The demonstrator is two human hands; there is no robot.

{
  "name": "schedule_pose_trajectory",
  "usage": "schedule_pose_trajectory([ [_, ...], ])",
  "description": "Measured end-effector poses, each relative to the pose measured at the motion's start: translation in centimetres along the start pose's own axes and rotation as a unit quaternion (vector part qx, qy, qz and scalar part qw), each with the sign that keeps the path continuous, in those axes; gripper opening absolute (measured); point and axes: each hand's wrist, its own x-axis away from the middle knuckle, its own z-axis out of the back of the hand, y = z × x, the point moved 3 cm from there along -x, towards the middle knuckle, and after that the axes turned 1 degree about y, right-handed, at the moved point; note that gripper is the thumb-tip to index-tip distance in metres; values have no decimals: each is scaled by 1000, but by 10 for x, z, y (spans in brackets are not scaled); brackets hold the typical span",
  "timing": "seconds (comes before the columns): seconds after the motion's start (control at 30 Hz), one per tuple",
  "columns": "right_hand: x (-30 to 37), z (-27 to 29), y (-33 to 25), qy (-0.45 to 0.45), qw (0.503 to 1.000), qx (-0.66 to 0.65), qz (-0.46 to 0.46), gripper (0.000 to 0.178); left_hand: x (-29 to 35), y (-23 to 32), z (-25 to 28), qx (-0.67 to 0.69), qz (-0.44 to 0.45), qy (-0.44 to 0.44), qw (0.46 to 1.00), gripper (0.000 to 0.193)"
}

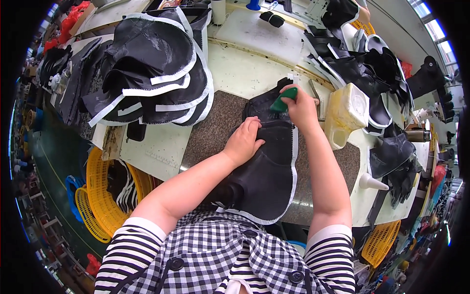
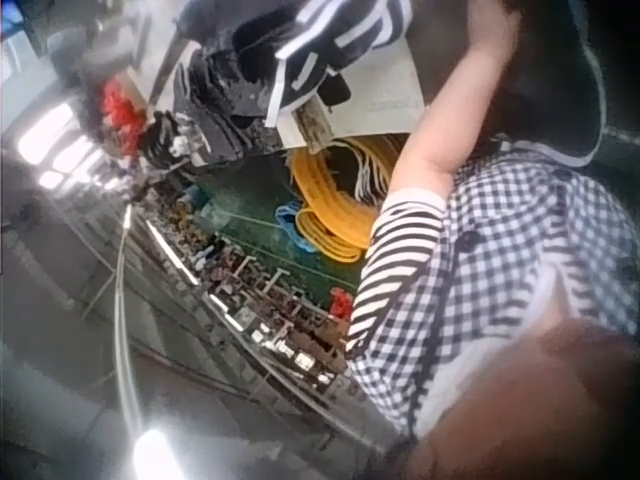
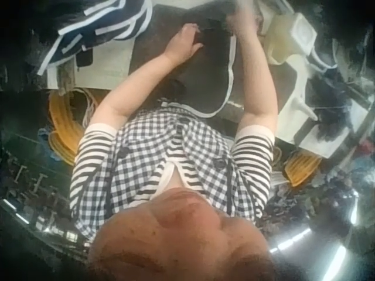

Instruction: Applying glue and assembling components of a shoe upper at a factory workbench.

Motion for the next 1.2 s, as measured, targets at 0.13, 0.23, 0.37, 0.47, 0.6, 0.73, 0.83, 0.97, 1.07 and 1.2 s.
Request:
schedule_pose_trajectory([
  [0.13, 4, 12, -23, -112, 991, 76, -13, 20, 2, -3, -1, -5, 12, 4, 1000, 50],
  [0.23, 24, 20, -36, -111, 990, 83, 22, 20, 3, -7, -1, -21, -4, 18, 1000, 49],
  [0.37, 61, 18, -36, -73, 968, 71, 229, 16, 1, -4, -2, -21, -6, 14, 1000, 50],
  [0.47, 99, 20, -2, -100, 973, 91, 188, 17, 1, -5, -2, -21, 1, 12, 1000, 48],
  [0.6, 92, 29, 14, 56, 992, -93, 67, 14, 3, -7, -2, -42, -24, 21, 999, 45],
  [0.73, 23, 16, 18, 155, 986, -36, 44, 16, -1, 0, -4, -49, -23, 0, 999, 42],
  [0.83, 9, 18, 48, 51, 980, 154, -115, 19, -4, 2, -4, -49, -15, -10, 999, 41],
  [0.97, 48, 28, 23, 36, 989, 4, -146, 16, 1, -3, 0, -50, 4, -4, 999, 41],
  [1.07, 94, 24, 0, 103, 992, -59, 45, 11, 0, -3, 0, -47, 10, -25, 999, 43],
  [1.2, 147, 13, 28, 95, 995, -32, -27, 10, -3, -2, -3, -45, -35, -5, 998, 40],
])
